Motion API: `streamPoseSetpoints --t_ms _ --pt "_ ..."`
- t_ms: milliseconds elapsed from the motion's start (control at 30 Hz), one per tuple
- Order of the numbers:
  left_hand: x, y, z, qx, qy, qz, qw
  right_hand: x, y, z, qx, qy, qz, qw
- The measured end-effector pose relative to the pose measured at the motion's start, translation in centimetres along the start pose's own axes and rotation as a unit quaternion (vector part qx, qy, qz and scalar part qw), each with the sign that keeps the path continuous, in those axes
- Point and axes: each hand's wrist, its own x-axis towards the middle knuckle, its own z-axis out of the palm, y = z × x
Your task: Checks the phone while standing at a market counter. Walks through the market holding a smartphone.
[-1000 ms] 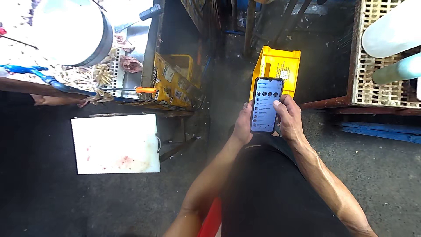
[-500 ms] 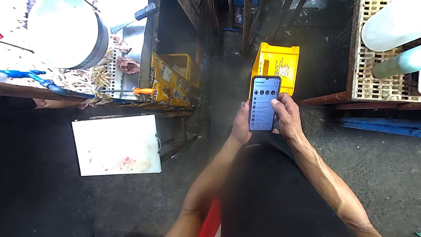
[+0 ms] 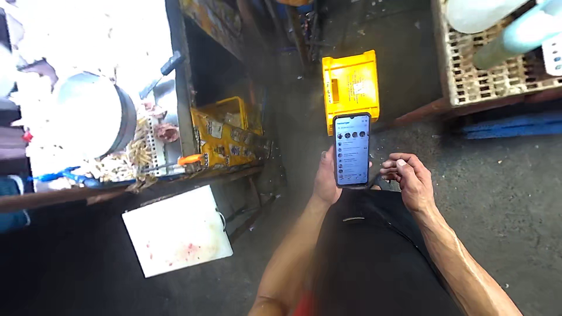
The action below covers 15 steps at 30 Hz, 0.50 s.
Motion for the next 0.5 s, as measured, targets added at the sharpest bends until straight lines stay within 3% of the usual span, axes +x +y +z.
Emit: streamPoseSetpoints --t_ms 233,367,500 --pt "0.3 -5.0 8.1 0.064 -0.061 -0.017 0.996 -4.2 1.7 -10.5 0.051 0.087 -0.02 0.995" --pt "0.5 -11.0 14.8 0.107 -0.112 -0.028 0.988 -9.0 4.2 -20.1 0.058 0.143 -0.025 0.988" --pt "0.0 -18.1 21.9 0.131 -0.155 -0.045 0.978 -16.1 8.5 -29.5 0.067 0.216 0.026 0.974"
